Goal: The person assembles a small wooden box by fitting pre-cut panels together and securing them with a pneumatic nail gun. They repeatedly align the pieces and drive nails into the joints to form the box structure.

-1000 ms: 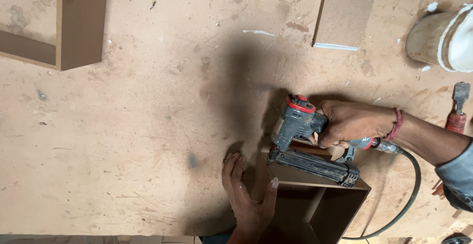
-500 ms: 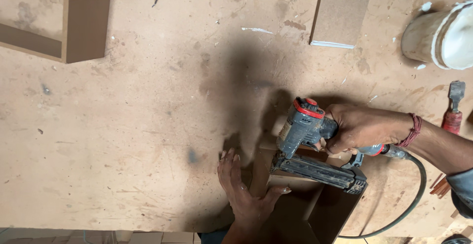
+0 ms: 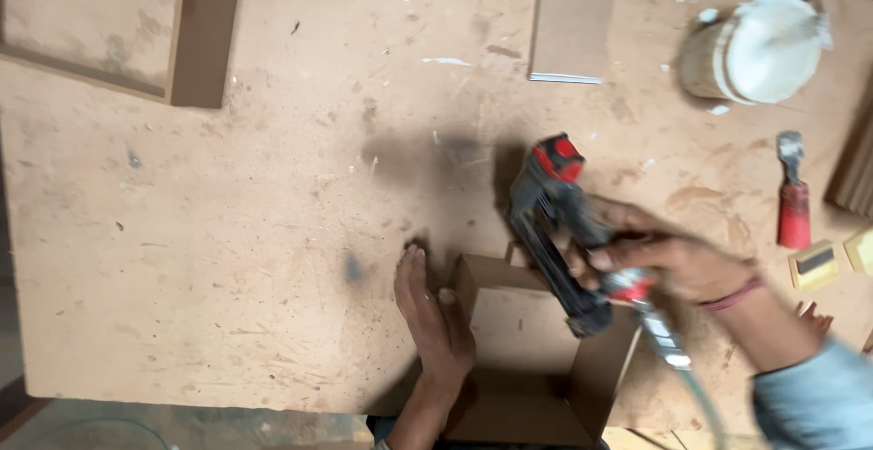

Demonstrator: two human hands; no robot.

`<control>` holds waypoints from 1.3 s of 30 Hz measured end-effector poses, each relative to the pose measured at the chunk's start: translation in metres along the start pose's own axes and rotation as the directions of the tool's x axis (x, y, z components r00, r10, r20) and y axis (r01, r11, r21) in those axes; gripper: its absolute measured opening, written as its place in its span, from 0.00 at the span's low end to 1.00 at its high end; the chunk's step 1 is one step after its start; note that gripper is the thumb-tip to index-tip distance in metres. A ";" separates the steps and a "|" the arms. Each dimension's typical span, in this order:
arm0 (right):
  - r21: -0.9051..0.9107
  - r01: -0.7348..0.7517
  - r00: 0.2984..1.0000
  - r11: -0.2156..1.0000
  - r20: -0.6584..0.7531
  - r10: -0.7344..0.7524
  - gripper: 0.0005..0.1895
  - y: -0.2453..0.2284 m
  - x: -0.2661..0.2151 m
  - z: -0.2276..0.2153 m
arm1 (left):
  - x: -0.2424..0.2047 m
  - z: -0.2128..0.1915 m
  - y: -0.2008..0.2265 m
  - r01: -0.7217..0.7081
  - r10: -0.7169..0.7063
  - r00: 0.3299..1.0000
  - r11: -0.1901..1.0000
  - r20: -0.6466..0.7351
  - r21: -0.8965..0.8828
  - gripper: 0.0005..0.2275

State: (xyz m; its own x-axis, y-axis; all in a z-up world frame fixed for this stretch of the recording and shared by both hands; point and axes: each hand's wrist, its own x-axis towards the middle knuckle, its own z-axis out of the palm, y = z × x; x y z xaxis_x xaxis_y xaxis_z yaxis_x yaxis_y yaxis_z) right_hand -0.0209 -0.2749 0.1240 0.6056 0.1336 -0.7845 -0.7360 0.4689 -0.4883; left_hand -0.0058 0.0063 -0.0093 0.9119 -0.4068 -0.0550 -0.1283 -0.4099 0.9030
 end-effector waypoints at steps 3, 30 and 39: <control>0.258 0.189 0.975 0.948 -0.163 -0.151 0.20 0.031 0.005 0.031 | 0.009 0.003 -0.003 -0.072 0.072 0.996 0.997 -0.057 0.014 0.19; -0.685 -0.384 0.568 0.620 -0.704 -0.426 0.48 0.156 0.139 0.284 | 0.127 -0.117 -0.138 -0.675 0.562 0.529 0.733 0.636 -0.087 0.29; -0.595 -0.469 0.576 0.653 -0.767 -0.285 0.49 0.151 0.142 0.285 | 0.133 -0.114 -0.128 -0.680 0.594 0.506 0.721 0.625 -0.135 0.28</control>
State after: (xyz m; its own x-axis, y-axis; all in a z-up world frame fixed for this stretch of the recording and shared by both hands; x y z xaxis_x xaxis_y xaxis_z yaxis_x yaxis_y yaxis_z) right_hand 0.0402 0.0635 0.0474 0.3260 -0.7259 -0.6056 -0.9446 -0.2754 -0.1783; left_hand 0.1766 0.0983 -0.0839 0.1414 -0.9598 0.2424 -0.6599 0.0911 0.7458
